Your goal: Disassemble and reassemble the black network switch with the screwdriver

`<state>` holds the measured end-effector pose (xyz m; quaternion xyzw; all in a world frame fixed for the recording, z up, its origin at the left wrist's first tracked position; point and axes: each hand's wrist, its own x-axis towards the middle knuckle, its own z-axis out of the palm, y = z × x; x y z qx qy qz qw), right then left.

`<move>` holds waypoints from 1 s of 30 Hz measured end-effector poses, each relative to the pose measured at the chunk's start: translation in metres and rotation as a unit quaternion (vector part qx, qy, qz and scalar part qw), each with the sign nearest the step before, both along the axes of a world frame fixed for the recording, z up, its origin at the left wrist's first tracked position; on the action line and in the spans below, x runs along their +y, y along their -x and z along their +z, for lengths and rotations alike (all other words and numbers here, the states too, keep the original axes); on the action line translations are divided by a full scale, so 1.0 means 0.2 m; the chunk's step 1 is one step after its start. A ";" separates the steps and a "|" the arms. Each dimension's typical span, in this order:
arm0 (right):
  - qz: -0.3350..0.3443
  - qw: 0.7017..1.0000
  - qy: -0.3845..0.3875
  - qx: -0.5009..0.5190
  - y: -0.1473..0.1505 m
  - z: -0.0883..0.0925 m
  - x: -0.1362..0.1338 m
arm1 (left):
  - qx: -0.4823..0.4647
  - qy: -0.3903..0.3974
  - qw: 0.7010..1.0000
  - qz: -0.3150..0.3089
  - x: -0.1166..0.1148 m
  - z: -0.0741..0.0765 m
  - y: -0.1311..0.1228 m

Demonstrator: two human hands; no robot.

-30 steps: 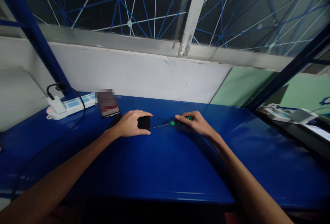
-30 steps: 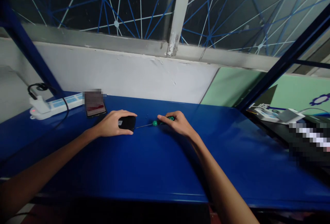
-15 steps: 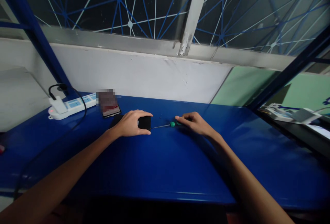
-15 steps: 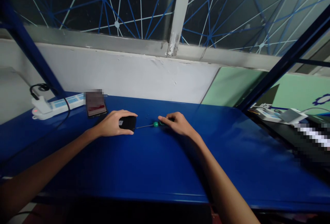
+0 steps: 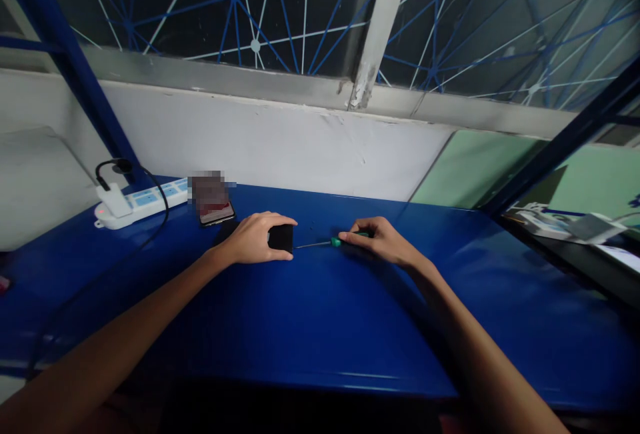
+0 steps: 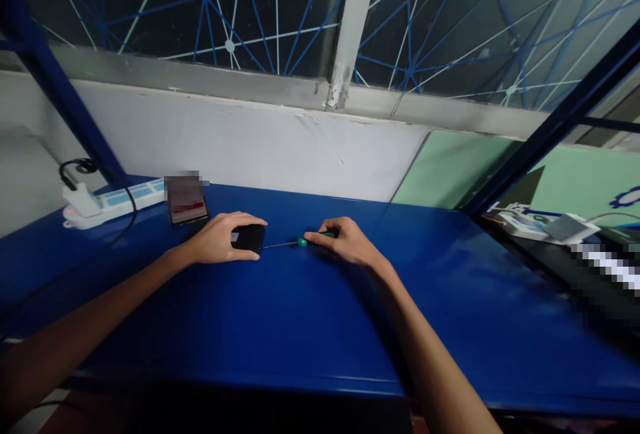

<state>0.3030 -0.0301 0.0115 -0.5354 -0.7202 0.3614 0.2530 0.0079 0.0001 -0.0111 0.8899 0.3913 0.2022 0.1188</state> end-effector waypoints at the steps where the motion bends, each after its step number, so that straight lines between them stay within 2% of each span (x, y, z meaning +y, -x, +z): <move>1: -0.007 1.000 -0.018 -0.018 0.00 -0.01 0.01 | 0.002 -0.002 1.000 0.001 0.00 0.00 0.00; 5: 0.005 0.999 -0.040 -0.023 0.02 -0.01 0.00 | 0.002 -0.009 1.000 -0.001 0.00 0.00 0.00; 8: 0.032 0.999 0.011 0.020 0.02 0.01 -0.01 | -0.005 -0.009 1.000 -0.007 0.00 -0.01 0.00; 11: 0.031 0.996 0.066 0.043 0.02 0.02 -0.03 | -0.004 -0.005 1.000 -0.010 0.01 -0.01 0.01; 13: 0.023 0.996 0.069 0.056 0.02 0.02 -0.03 | 0.002 0.002 1.000 -0.007 0.01 -0.01 0.00; 16: 0.012 0.997 0.041 0.070 0.03 0.01 -0.03 | 0.022 0.008 1.000 -0.005 0.00 0.00 0.01; 22: -0.010 0.995 0.006 0.097 0.03 0.01 -0.02 | 0.097 0.028 0.993 -0.062 0.00 0.09 0.08; 25: -0.052 0.993 -0.045 0.098 0.00 0.01 0.00 | 0.112 0.034 0.992 -0.038 0.04 0.11 0.15; 30: -0.146 0.979 -0.138 0.005 -0.01 0.00 0.02 | 0.140 0.043 0.989 -0.016 0.07 0.11 0.18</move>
